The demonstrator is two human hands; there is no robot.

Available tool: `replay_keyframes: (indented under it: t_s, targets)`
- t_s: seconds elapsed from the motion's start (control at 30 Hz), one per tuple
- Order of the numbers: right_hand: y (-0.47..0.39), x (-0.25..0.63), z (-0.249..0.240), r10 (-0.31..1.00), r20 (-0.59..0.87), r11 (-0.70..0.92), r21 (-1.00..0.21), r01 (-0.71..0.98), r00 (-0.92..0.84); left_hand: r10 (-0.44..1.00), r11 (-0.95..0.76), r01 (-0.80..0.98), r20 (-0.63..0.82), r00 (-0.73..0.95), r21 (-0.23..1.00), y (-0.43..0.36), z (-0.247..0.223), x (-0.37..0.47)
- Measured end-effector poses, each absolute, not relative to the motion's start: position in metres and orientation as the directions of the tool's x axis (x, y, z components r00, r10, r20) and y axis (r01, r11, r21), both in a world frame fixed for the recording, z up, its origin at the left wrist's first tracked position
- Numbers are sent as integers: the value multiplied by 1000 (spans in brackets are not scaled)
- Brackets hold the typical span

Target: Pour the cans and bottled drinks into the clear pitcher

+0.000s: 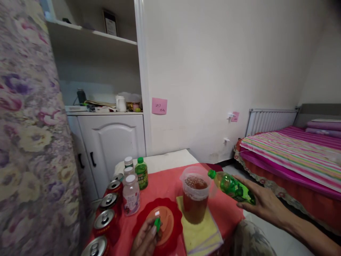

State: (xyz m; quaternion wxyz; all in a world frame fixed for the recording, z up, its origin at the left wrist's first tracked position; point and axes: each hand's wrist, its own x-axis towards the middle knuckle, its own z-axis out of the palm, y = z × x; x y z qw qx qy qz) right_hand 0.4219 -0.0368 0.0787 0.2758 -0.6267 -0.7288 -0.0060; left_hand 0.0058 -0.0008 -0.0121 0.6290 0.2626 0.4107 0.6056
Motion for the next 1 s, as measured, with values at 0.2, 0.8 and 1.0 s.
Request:
replay_keyframes:
  t_s: [0.2,0.8,1.0]
  targets:
    - [-30,431,104,875,451,239,-87,967,-175,980,132,-538,-191,-56,833,-3,-12,7]
    - [-21,435,126,845,443,284,104,953,-301,979,144,-522,-197,-48,841,-6,-17,7]
    - [-16,433,133,808,477,304,167,938,-347,982,155,-544,-188,-6,825,-2,-28,5]
